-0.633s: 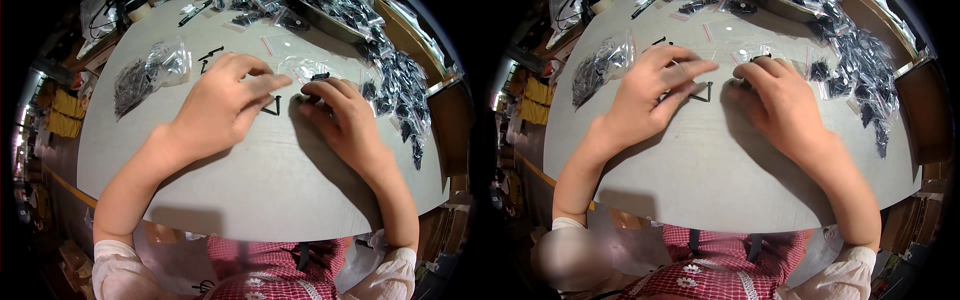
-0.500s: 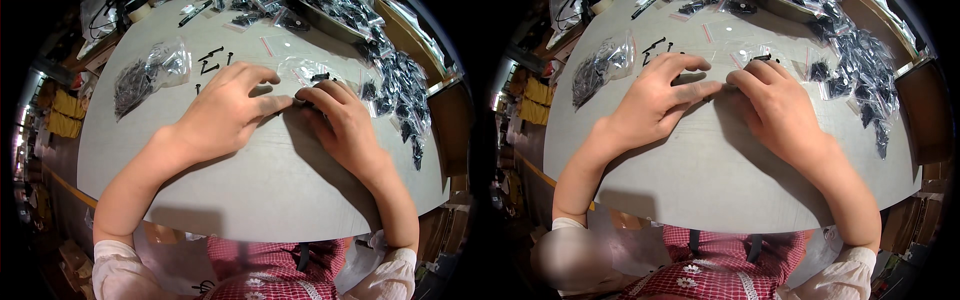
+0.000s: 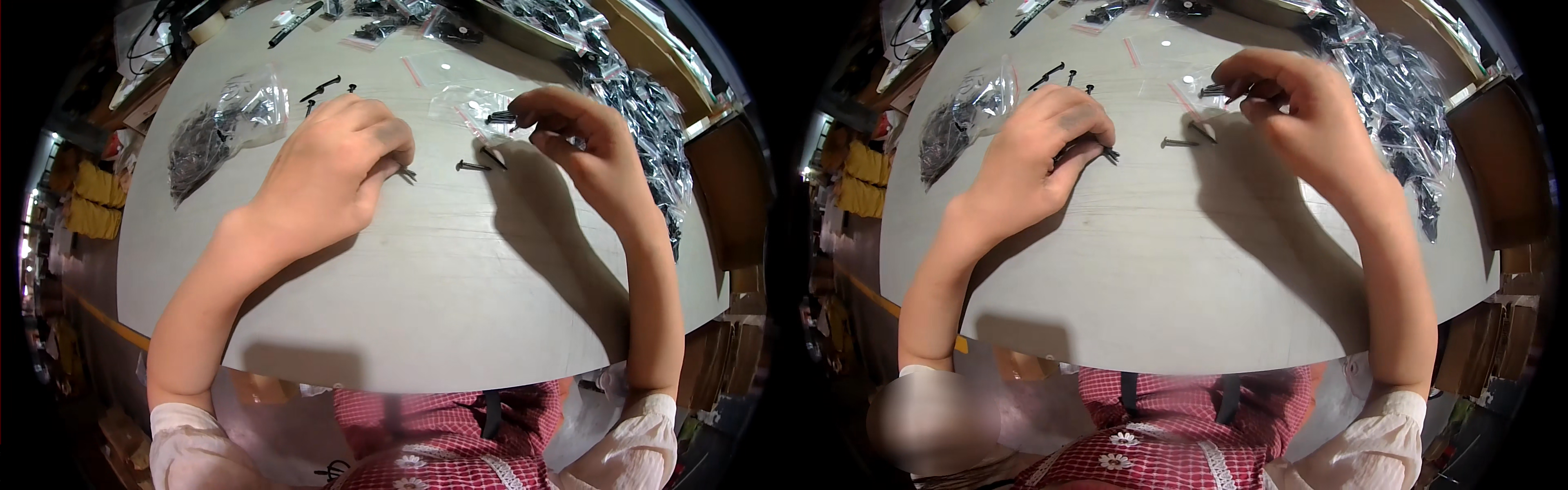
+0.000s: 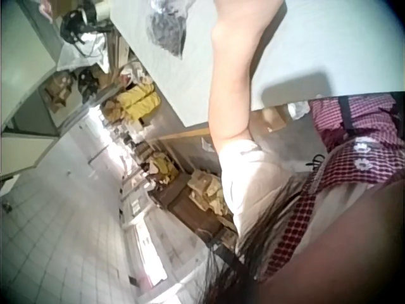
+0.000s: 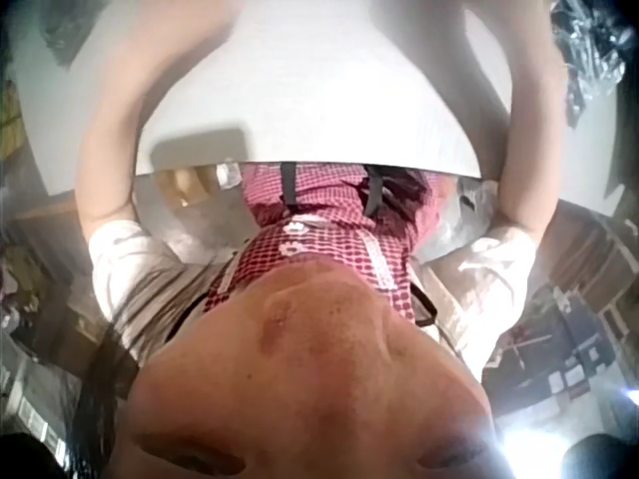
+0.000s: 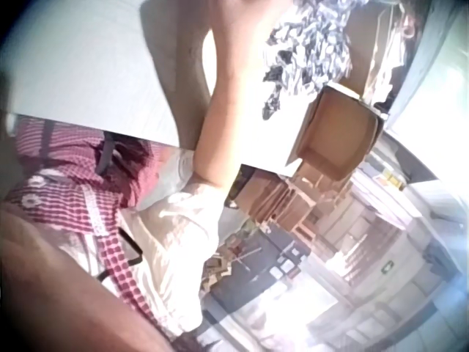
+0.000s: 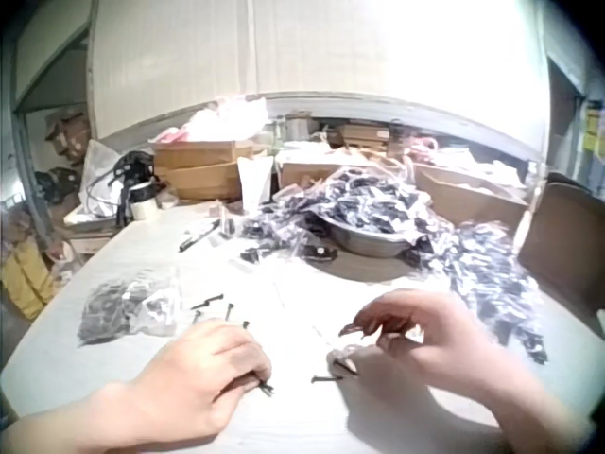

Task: The person sorts small black screws on a table, picking them up from a plastic bag and arranging them into small groups. They handle the screws one at a time, occasionally placing them back into the bag or repositioning them on the table.

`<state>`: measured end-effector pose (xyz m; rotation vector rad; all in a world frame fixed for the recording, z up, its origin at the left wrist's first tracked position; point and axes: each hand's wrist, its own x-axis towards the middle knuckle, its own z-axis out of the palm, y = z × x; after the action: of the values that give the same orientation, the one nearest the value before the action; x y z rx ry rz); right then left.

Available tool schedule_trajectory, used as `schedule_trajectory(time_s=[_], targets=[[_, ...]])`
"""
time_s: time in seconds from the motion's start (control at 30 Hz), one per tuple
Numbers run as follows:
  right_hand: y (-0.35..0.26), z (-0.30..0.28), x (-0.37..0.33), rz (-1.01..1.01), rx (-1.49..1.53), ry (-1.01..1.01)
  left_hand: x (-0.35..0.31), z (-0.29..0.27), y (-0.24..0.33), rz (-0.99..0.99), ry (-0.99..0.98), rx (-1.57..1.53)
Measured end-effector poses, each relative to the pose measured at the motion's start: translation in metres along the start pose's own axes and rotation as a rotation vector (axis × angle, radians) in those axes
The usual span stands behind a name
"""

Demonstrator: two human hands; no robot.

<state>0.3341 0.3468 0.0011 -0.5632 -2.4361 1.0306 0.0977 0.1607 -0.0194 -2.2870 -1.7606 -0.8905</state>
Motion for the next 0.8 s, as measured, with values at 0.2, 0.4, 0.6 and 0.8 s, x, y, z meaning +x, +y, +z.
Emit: schedule_trajectory(time_s=[0.2,0.4,0.6,0.8], targets=[[0.009,-0.013,0.005,-0.079,-0.001,0.173,0.001,-0.005,0.001,-0.010,-0.022,0.004],[0.011,-0.019,0.006,-0.092,-0.045,0.180,0.002,-0.006,0.002,-0.034,-0.011,0.033],[0.011,-0.018,0.004,-0.073,-0.064,0.204,0.005,-0.010,0.004,-0.055,0.060,0.024],[0.007,-0.007,0.001,-0.017,-0.168,0.027,0.007,-0.013,0.002,-0.065,0.124,0.018]])
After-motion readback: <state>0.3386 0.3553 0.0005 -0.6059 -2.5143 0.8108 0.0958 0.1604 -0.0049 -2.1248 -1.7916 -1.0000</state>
